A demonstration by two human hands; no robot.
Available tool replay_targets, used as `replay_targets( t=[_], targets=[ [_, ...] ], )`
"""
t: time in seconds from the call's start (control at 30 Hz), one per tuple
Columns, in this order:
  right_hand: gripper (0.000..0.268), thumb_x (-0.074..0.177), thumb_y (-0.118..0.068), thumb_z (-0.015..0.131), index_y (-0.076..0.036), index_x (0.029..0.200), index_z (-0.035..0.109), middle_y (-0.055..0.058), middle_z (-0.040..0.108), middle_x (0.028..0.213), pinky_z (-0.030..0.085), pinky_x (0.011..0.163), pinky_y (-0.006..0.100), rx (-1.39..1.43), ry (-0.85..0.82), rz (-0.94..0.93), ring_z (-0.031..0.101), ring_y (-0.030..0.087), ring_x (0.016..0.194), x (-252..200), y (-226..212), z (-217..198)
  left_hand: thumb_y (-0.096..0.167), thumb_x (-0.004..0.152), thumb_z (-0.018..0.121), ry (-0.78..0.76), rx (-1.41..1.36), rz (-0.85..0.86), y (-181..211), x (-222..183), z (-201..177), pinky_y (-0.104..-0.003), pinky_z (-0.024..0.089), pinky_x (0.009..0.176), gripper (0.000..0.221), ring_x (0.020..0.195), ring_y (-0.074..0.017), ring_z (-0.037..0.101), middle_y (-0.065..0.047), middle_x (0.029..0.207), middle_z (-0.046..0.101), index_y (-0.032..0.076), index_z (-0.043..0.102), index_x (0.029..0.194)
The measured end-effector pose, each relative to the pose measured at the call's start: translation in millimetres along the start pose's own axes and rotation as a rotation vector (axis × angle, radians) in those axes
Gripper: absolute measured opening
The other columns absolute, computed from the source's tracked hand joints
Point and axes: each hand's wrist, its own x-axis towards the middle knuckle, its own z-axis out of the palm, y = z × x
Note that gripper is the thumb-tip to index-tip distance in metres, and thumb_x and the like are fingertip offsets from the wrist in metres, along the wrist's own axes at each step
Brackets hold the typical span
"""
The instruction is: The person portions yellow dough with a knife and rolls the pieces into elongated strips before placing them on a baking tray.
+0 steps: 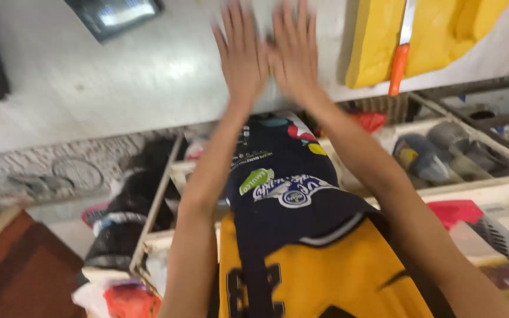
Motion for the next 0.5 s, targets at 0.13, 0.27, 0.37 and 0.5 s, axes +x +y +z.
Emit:
replay_targets(
  t=[0.13,0.27,0.37,0.5],
  targets=[
    [0.063,0.118,-0.040,0.044,-0.004,0.166,0.024,0.014,0.018,0.173,0.011,0.136,0.047,0.353,-0.248,0.007,0.015,0.031,0.163,-67.0,42.5,-22.7,0.021,0.117,0.044,-0.368,-0.071,0.064,-38.4,-48.4,25.6,-0.051,0.003,0.131,0.061,0.161,-0.0327,0.009,-0.015,0.174,0.016,0.002,0.013,0.166],
    [0.046,0.113,-0.032,0.067,0.004,0.139,0.057,0.024,0.067,0.131,0.043,0.100,0.050,0.182,0.124,0.151,0.060,0.039,0.123,-34.1,61.0,-108.3,0.031,0.117,0.047,0.274,-0.762,-0.210,-130.2,-13.7,-38.3,-0.042,0.022,0.133,0.044,0.155,-0.0280,0.040,-0.012,0.161,0.048,0.008,0.045,0.155],
    [0.077,0.095,-0.019,0.085,-0.002,0.157,0.041,0.025,0.048,0.157,0.033,0.118,0.051,0.145,-0.213,0.219,0.044,0.044,0.144,-38.7,35.0,-94.6,0.034,0.114,0.059,0.018,-0.838,-0.054,-95.9,-33.6,-58.5,-0.042,0.037,0.124,0.049,0.147,-0.0275,0.048,-0.010,0.156,0.050,0.014,0.043,0.155],
    [0.072,0.093,-0.036,0.075,-0.001,0.150,0.048,0.020,0.054,0.149,0.044,0.106,0.054,-0.063,-0.348,-0.074,0.051,0.039,0.134,-40.6,-1.3,-42.2,0.052,0.092,0.075,-0.223,-0.262,0.236,-47.1,-57.5,-23.2,-0.051,0.038,0.096,0.092,0.125,-0.0361,0.052,-0.011,0.151,0.050,0.019,0.027,0.163]
  ],
)
